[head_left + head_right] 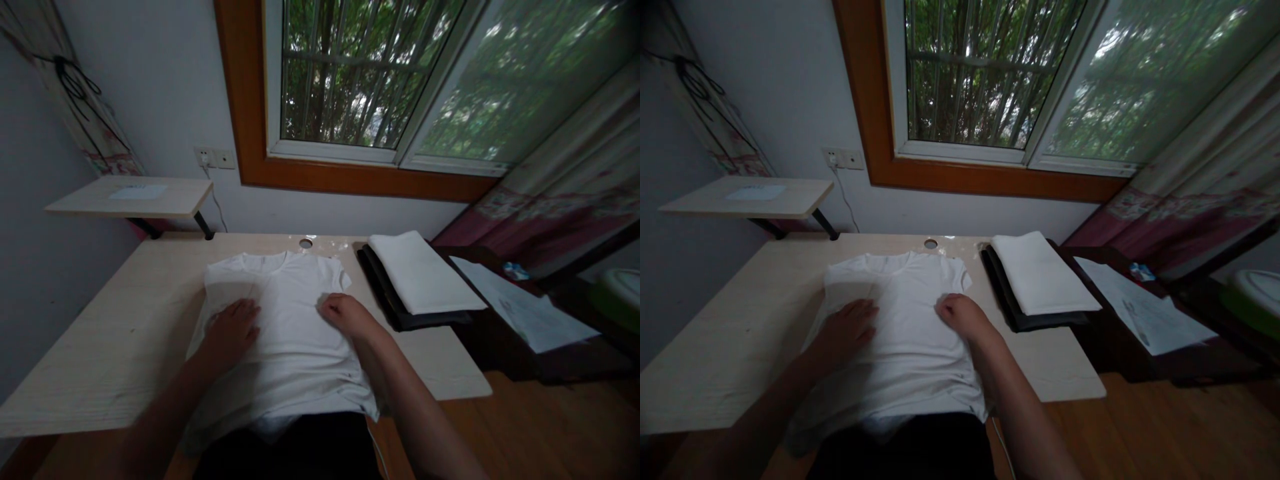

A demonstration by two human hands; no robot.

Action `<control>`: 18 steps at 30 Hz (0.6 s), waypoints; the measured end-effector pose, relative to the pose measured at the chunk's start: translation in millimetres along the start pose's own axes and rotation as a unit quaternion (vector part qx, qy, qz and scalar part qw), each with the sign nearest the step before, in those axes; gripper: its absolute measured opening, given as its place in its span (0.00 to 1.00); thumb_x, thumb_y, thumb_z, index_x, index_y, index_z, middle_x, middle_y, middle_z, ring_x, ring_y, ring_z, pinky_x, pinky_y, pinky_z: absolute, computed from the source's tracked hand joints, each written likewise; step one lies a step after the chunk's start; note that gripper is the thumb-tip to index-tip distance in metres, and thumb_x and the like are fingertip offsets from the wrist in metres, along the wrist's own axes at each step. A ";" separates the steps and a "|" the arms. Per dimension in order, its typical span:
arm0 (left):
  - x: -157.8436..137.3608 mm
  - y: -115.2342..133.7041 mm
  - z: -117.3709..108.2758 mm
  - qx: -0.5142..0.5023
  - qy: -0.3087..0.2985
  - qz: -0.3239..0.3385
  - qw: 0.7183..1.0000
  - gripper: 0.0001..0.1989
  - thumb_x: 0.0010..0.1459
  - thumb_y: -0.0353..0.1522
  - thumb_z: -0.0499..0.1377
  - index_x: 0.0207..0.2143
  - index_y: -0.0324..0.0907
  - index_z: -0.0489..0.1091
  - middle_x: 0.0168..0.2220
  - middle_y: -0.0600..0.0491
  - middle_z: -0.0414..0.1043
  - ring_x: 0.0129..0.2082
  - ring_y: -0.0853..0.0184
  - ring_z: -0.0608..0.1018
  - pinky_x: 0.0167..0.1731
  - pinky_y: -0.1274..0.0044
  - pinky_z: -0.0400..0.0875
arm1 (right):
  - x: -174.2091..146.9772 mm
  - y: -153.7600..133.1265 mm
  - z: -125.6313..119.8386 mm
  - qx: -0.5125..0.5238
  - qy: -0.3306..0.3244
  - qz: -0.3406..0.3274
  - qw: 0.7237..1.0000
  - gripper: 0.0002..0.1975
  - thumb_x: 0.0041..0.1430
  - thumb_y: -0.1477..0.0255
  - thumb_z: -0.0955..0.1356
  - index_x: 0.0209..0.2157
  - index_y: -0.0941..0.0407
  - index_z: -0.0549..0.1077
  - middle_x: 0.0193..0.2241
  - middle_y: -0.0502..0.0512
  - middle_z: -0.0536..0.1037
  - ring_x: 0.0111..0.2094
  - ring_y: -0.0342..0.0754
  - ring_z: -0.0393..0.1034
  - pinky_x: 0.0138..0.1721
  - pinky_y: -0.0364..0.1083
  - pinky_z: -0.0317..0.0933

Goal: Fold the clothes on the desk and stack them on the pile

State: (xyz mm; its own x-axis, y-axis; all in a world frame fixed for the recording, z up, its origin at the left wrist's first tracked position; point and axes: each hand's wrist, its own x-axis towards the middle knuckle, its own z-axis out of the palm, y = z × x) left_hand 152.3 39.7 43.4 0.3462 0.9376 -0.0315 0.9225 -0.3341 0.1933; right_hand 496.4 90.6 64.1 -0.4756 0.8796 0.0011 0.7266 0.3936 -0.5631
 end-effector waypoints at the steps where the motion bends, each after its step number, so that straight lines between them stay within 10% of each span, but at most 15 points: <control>1: -2.1 1.9 -0.3 0.009 0.001 0.001 1.000 0.23 0.68 0.37 0.53 0.63 0.46 0.67 0.69 0.44 0.62 0.69 0.52 0.62 0.65 0.58 0.58 | -2.0 0.1 -1.7 -0.007 -0.011 0.024 1.000 0.18 0.67 0.65 0.65 0.26 0.56 0.79 0.30 0.57 0.82 0.31 0.48 0.73 0.37 0.44 0.62; 7: -12.4 10.1 -19.6 0.008 -0.036 0.041 0.998 0.17 0.69 0.36 0.51 0.53 0.45 0.74 0.56 0.44 0.74 0.56 0.54 0.74 0.56 0.63 0.67 | -22.1 2.6 -13.6 0.026 -0.150 0.130 0.980 0.25 0.66 0.58 0.65 0.19 0.55 0.78 0.19 0.54 0.79 0.23 0.46 0.72 0.30 0.43 0.61; 12: -8.5 9.6 -28.7 0.012 -0.067 -0.054 0.996 0.19 0.70 0.38 0.47 0.54 0.43 0.72 0.44 0.43 0.78 0.40 0.56 0.80 0.42 0.66 0.70 | -29.7 8.8 -14.5 0.113 -0.221 0.194 0.949 0.26 0.65 0.54 0.65 0.19 0.55 0.75 0.19 0.56 0.79 0.21 0.47 0.73 0.26 0.42 0.64; 18: 6.6 8.5 -28.7 0.088 -0.002 -0.056 0.995 0.20 0.64 0.36 0.56 0.57 0.41 0.71 0.52 0.38 0.71 0.51 0.51 0.74 0.47 0.65 0.69 | -21.1 7.7 -8.9 0.017 -0.088 0.102 0.991 0.17 0.66 0.66 0.65 0.24 0.55 0.74 0.23 0.53 0.79 0.25 0.45 0.71 0.30 0.42 0.58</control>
State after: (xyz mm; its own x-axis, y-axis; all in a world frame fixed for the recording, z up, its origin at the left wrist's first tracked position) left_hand 157.5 45.8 73.0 0.2399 0.9697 -0.0467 0.9708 -0.2395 0.0130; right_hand 516.4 77.4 67.1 -0.4021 0.8784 -0.2584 0.8005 0.2003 -0.5648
